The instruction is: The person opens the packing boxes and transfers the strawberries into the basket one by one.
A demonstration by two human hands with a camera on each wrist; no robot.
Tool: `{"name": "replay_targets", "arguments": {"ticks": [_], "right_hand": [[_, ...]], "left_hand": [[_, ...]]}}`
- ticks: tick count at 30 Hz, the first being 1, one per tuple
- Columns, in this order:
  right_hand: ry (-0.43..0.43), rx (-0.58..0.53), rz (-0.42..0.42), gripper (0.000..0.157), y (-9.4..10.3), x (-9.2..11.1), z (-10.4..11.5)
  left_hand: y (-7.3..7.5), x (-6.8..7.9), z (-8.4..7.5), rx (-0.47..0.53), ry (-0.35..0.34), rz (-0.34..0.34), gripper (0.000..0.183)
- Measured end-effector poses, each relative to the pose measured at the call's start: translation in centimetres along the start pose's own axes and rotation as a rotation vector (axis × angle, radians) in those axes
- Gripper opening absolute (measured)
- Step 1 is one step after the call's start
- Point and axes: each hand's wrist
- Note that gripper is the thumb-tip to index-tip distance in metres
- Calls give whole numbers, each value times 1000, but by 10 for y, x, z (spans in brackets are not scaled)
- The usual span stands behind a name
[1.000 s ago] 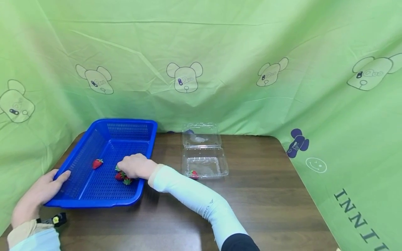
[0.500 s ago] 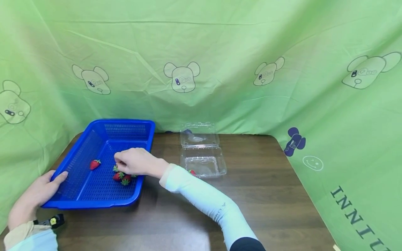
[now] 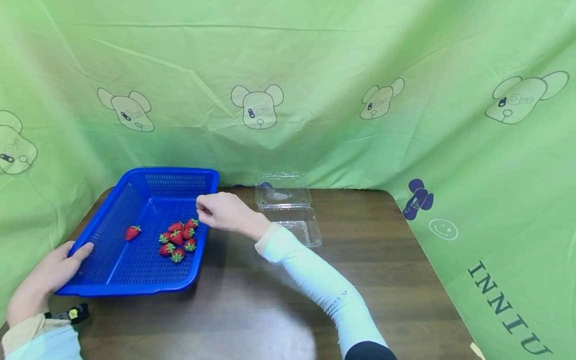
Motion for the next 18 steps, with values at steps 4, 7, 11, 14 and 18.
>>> {"name": "replay_targets", "arguments": {"ticks": [4, 7, 11, 14, 18], "right_hand": [[-21, 21, -24, 10, 10, 18, -9], [-74, 21, 14, 7, 16, 36, -16], [-164, -6, 162, 9, 22, 58, -24], [-222, -51, 304, 12, 25, 72, -27], [-296, -133, 437, 11, 26, 91, -30]], "left_hand": [[-1, 1, -2, -6, -2, 1, 68], [-1, 2, -3, 1, 6, 9, 69], [1, 2, -2, 4, 13, 13, 69], [3, 2, -2, -11, 16, 24, 71], [4, 2, -3, -30, 16, 32, 71]]}}
Point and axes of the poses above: each hand's wrist, its own x-axis away from the middle knuckle, its own y-axis out of the back of the hand, z = x × y, and after that the axes turned 12 degrees about y, right-handed
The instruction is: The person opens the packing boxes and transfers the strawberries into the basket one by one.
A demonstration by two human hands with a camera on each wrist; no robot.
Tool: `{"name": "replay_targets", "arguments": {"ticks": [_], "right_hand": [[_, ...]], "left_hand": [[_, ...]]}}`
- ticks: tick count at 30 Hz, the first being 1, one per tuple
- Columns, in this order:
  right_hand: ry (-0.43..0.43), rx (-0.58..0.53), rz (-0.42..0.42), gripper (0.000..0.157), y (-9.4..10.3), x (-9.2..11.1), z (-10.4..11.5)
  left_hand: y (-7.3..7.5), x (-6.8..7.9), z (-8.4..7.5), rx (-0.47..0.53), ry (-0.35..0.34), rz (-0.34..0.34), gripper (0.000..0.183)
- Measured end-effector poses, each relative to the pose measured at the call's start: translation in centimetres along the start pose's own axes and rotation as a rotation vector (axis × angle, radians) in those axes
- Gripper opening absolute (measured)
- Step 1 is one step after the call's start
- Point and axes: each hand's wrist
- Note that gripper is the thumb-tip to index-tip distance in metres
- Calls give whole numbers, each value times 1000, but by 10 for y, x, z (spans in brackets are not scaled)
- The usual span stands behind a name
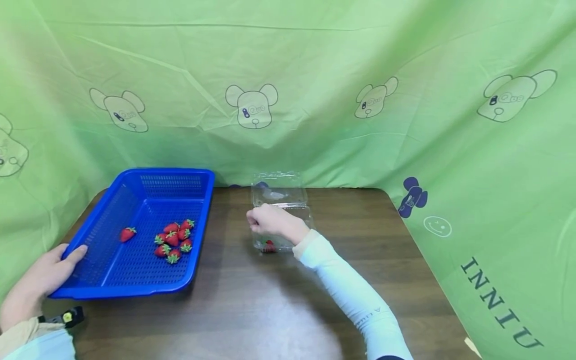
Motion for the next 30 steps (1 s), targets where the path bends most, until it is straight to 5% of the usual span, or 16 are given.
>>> {"name": "replay_targets", "arguments": {"ticks": [11, 30], "right_hand": [[-178, -66, 210, 14, -15, 14, -19], [-126, -130, 268, 17, -27, 12, -37]], "left_hand": [[-1, -1, 3, -18, -2, -20, 70], [-1, -1, 1, -15, 1, -9, 73]]}}
Point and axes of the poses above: each hand's wrist, its own x-axis away from the middle knuckle, its own y-axis out of the back of the hand, z = x × y, and after that the axes turned 12 degrees about y, right-handed
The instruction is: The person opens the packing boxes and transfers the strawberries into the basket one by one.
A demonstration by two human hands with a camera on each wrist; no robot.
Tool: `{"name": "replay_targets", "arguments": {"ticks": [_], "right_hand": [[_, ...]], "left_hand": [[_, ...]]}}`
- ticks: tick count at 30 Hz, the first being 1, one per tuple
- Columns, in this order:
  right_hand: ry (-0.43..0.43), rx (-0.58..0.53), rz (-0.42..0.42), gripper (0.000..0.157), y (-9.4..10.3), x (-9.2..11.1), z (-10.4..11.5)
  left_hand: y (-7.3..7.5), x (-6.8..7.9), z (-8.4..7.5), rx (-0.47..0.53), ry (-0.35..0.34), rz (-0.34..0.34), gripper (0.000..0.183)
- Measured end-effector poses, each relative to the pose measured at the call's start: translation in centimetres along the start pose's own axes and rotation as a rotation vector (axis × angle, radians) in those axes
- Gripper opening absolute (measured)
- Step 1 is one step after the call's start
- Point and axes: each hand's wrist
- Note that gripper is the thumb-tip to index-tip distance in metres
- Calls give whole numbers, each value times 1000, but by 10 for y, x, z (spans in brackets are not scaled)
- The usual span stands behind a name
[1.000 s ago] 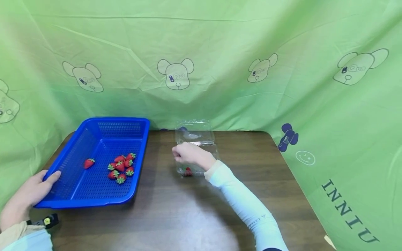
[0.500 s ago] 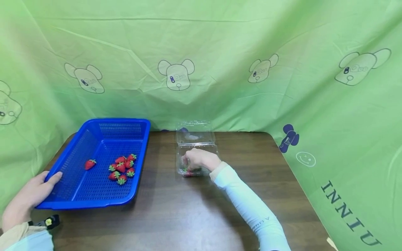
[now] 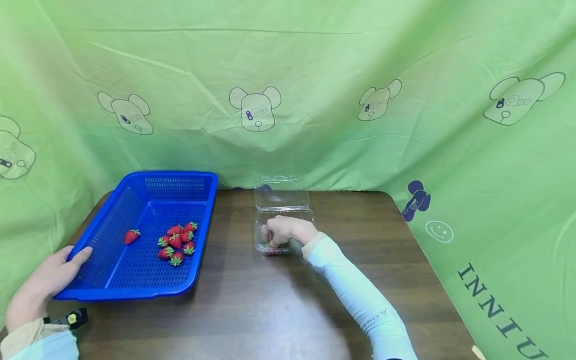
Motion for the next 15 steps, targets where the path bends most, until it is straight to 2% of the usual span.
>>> {"name": "replay_targets", "arguments": {"ticks": [6, 11, 15], "right_hand": [[0, -1, -2, 9, 0, -1, 3], [-2, -19, -61, 21, 0, 1, 4], [-6, -16, -122, 20, 4, 3, 5]], "left_hand": [[-1, 2, -1, 11, 4, -9, 70], [-4, 4, -2, 42, 18, -8, 67], [-4, 6, -4, 48, 8, -22, 64]]}}
Point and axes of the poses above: each hand's wrist, its own x-axis away from the middle knuckle, its own y-axis out of the back of the hand, z = x × y, and after that the axes turned 12 degrees about y, right-handed
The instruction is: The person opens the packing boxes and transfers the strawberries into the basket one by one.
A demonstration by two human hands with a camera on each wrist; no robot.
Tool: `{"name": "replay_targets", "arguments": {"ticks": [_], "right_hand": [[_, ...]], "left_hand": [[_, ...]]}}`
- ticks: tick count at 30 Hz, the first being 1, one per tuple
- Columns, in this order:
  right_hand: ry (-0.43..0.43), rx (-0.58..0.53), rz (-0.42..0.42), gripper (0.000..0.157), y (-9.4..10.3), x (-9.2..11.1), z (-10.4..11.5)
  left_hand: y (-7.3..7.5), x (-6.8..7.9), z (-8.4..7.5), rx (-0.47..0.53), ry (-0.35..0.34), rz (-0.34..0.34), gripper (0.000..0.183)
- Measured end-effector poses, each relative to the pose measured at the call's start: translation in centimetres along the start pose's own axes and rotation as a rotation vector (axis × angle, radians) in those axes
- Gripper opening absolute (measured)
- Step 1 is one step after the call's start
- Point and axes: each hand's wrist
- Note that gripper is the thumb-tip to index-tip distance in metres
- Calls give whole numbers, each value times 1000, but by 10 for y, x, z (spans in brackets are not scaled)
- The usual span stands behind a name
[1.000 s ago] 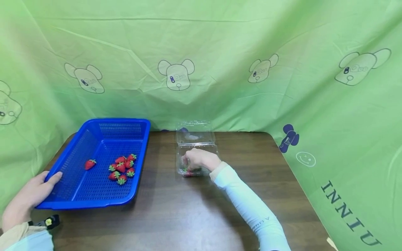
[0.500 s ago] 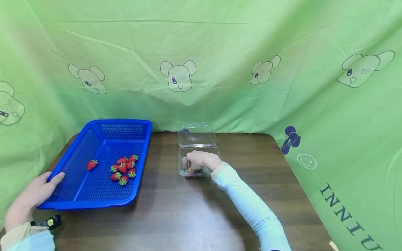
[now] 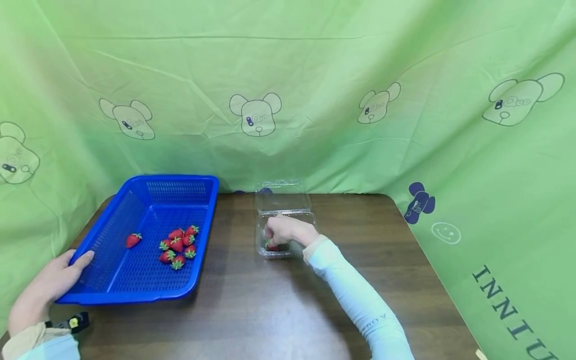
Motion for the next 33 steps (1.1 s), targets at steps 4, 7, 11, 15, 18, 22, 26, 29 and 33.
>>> {"name": "replay_targets", "arguments": {"ticks": [4, 7, 11, 15, 18, 22, 26, 29, 33], "right_hand": [[2, 18, -58, 15, 8, 3, -1], [10, 39, -100, 16, 15, 5, -1], [38, 72, -156, 16, 25, 7, 0], [80, 114, -230, 13, 37, 9, 6], [112, 145, -292, 13, 43, 7, 13], [152, 151, -346, 12, 49, -1, 27], [193, 148, -366, 13, 54, -9, 43], [232, 166, -379, 13, 57, -18, 54], [277, 203, -393, 14, 60, -35, 67]], "left_hand": [[1, 1, -2, -8, -12, -13, 62], [1, 2, -1, -12, -10, -13, 62], [0, 1, 1, -13, -9, -20, 63], [-1, 2, -1, -2, 2, -12, 64], [0, 1, -2, -3, 8, -5, 66], [0, 0, 1, -16, -1, -10, 68], [-1, -1, 2, -18, 5, -5, 70], [-1, -1, 2, -15, 13, 0, 72], [-1, -2, 2, -21, -1, -13, 70]]}}
Point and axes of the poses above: each hand's wrist, its own x-axis away from the middle knuckle, its own y-axis out of the back of the hand, z = x × y, and after that the axes turned 12 degrees about y, right-handed
